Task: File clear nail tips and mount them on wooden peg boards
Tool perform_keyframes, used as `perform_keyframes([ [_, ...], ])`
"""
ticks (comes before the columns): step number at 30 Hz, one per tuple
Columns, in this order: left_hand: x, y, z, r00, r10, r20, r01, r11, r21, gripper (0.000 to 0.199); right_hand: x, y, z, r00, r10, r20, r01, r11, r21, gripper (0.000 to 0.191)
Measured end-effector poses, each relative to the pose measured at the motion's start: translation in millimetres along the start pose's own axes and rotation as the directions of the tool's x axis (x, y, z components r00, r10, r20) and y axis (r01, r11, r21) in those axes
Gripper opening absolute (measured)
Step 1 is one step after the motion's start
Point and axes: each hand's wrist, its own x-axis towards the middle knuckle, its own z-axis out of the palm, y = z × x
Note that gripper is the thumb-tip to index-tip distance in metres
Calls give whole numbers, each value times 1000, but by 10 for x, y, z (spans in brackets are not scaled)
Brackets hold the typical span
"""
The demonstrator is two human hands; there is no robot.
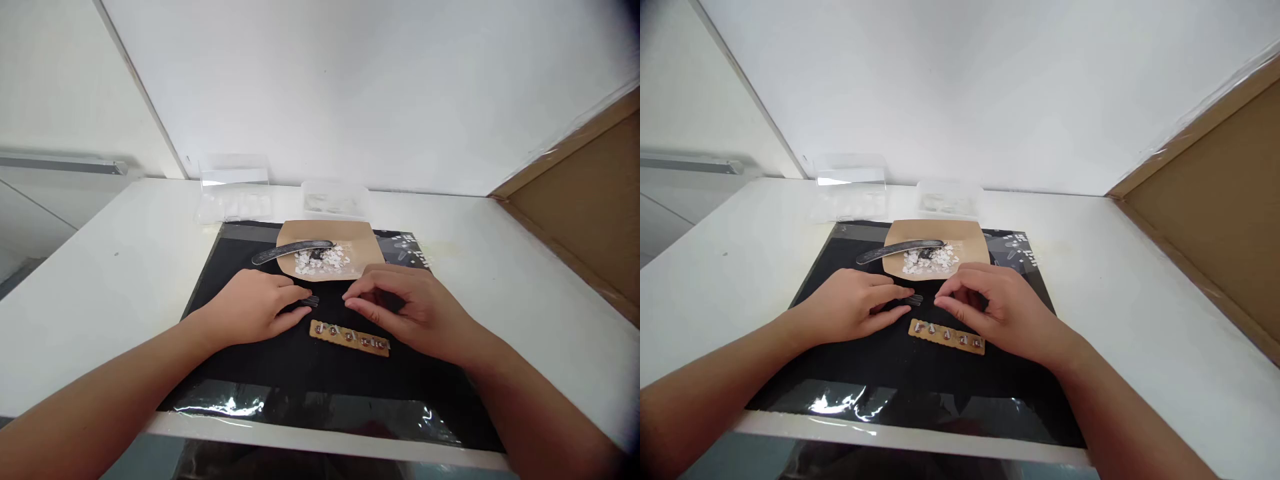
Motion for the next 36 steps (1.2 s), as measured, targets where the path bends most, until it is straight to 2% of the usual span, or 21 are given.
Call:
perform_keyframes([
  [4, 12, 4, 65, 999, -3, 46, 3, 1000, 4, 30, 5, 52, -8, 991, -56, -120, 47, 996, -81, 15],
  [12, 28, 11, 110, 1000, 1, 21, -1, 999, 34, 27, 24, 172, -19, 938, -131, -320, 70, 978, -196, 21],
  [15, 19, 38, 106, 999, 4, 34, -6, 998, 62, 25, 27, 212, -35, 922, -124, -368, 40, 973, -228, 24],
  [30, -7, -23, -39, 996, 78, 43, -78, 997, -4, 8, 65, 349, -10, 888, -39, -459, -46, 984, -174, 32],
  [36, -25, -28, -72, 996, 90, -4, -90, 996, -26, 17, 70, 365, -2, 894, -56, -445, -36, 980, -197, 32],
])
